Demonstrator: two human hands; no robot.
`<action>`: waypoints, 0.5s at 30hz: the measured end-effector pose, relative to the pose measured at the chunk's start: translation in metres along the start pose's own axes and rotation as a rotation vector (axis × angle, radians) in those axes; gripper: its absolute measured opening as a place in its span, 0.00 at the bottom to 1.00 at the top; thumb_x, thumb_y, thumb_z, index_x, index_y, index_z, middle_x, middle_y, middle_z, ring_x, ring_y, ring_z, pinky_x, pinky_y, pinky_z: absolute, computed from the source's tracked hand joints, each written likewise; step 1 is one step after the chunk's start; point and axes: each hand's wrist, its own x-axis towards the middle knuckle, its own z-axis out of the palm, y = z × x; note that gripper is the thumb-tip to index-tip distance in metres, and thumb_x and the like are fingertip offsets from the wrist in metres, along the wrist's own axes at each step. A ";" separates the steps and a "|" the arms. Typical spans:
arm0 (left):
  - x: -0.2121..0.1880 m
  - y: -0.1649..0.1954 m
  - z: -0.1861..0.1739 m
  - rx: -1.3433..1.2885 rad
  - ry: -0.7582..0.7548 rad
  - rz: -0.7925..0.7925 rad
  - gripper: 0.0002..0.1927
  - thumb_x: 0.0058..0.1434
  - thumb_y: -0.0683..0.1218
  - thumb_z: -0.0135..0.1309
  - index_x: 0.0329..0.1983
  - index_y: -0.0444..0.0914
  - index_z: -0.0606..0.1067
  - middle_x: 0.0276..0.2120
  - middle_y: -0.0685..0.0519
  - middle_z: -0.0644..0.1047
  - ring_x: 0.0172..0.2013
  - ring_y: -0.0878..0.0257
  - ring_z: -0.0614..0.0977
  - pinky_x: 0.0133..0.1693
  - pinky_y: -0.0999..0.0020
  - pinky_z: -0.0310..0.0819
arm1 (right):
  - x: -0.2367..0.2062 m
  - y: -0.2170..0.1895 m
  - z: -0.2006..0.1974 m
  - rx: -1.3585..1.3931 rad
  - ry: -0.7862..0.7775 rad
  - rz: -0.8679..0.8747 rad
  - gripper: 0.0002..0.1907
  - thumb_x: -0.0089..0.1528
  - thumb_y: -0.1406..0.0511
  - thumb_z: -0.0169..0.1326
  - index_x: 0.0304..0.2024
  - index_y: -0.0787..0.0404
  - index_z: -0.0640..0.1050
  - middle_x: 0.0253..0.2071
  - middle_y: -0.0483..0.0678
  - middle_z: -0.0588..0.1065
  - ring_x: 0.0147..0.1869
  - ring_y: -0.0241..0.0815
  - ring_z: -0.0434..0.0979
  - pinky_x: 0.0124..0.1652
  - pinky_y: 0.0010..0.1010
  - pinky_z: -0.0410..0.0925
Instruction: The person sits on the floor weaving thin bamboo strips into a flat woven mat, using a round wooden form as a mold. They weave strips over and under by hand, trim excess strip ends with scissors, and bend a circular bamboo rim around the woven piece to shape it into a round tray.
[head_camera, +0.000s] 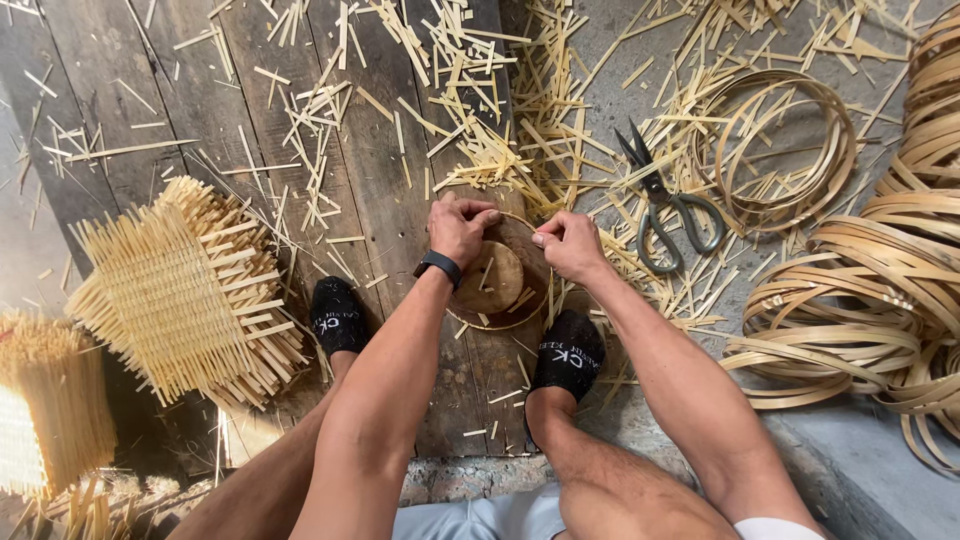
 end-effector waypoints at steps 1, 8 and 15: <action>-0.001 0.000 0.000 -0.022 -0.013 -0.022 0.10 0.50 0.46 0.70 0.36 0.41 0.87 0.35 0.46 0.79 0.38 0.54 0.81 0.42 0.60 0.77 | -0.003 0.000 0.000 -0.002 0.022 -0.007 0.07 0.59 0.65 0.65 0.35 0.64 0.83 0.33 0.50 0.82 0.35 0.38 0.79 0.40 0.32 0.72; -0.026 -0.032 -0.030 -0.079 0.239 0.132 0.09 0.66 0.44 0.63 0.48 0.37 0.84 0.38 0.47 0.83 0.38 0.57 0.83 0.43 0.63 0.77 | -0.038 0.016 -0.002 0.005 -0.065 0.141 0.20 0.60 0.59 0.67 0.49 0.61 0.77 0.39 0.48 0.77 0.39 0.36 0.76 0.40 0.35 0.72; -0.051 -0.072 -0.056 -0.456 -0.115 -0.470 0.17 0.53 0.42 0.69 0.45 0.32 0.83 0.33 0.49 0.85 0.29 0.68 0.83 0.32 0.72 0.79 | -0.051 0.044 0.014 0.399 -0.054 0.185 0.11 0.59 0.65 0.65 0.39 0.68 0.84 0.29 0.49 0.81 0.27 0.34 0.79 0.27 0.25 0.74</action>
